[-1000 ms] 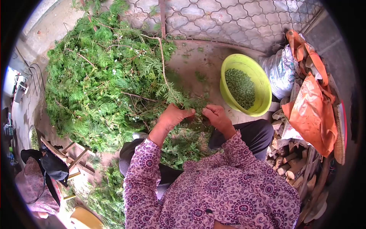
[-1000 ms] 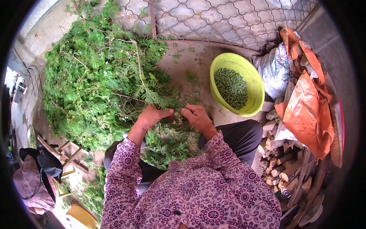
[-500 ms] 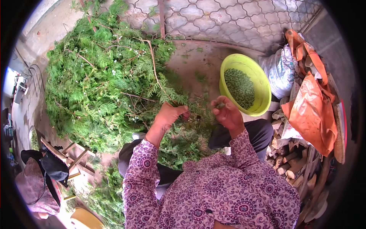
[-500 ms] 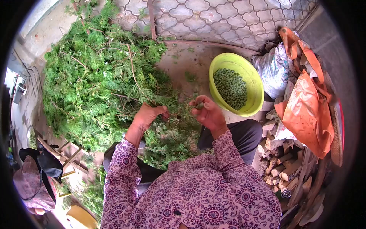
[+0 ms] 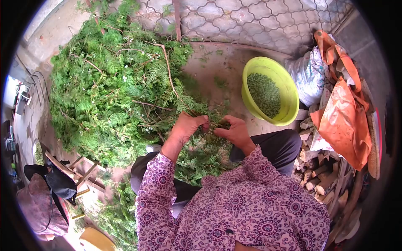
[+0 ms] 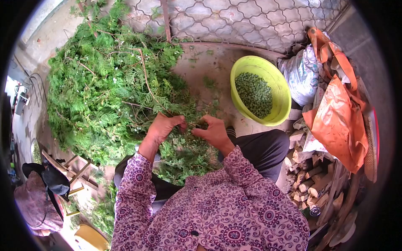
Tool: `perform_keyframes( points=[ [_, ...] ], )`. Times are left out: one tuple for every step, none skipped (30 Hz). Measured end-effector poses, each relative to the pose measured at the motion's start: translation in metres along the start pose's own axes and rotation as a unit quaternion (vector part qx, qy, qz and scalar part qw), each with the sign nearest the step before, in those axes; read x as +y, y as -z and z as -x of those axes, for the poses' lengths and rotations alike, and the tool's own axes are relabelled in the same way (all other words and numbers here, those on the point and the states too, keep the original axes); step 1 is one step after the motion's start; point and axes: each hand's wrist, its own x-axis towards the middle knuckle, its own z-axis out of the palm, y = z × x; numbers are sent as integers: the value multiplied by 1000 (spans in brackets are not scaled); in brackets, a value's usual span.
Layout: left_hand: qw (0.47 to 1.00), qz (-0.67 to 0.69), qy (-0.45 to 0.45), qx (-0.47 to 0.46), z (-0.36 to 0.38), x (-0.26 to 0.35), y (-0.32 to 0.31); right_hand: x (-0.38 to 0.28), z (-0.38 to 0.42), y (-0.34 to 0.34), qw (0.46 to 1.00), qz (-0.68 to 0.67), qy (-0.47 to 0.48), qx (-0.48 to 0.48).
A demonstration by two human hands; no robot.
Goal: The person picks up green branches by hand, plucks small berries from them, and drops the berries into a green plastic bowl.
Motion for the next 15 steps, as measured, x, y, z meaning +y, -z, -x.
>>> perform_keyframes(
  points=[
    [1000, 10, -1, 0, 1, 2, -1, -1, 0, -1, 1000, 0, 0, 0],
    [1000, 19, -2, 0, 2, 4, -1, -2, 0, -2, 1000, -5, 10, 12],
    [1000, 20, -3, 0, 2, 3, 1, -2, 0, -3, 999, -10, 20, 24],
    [1000, 22, -4, 6, 1, 2, 1, -3, 0, -3, 999, -10, 20, 23],
    [1000, 25, -5, 11, 0, 1, 2, -5, 1, -2, 998, 4, 49, 33],
    [1000, 25, -4, 12, -1, 0, 2, -5, 1, -1, 996, 16, 77, 42],
    [1000, 5, -9, 7, -2, -3, 3, -5, 1, 0, 996, 16, 77, 42],
    [1000, -15, -15, 2, -2, -3, 3, -3, -1, 1, 989, 75, 125, 40],
    [1000, -16, -15, 1, -2, -3, 4, -2, -1, 4, 975, 133, 172, 38],
    [1000, -5, -7, 3, -1, -1, 5, -2, 0, 4, 975, 134, 172, 39],
    [1000, 6, 1, 6, 0, 1, 3, -3, 1, 8, 984, 116, 137, -2],
    [1000, 6, 0, 6, 1, 3, 3, -3, 2, 12, 989, 97, 103, -44],
    [1000, 26, 2, -8, 3, 5, 1, -6, 3, 17, 989, 97, 103, -44],
    [999, 46, 4, -22, 5, 6, 1, -10, 5, 22, 996, -28, 1, -82],
    [999, 46, 3, -22, 6, 7, -1, -13, 6, 26, 976, -151, -101, -117]
  ],
)
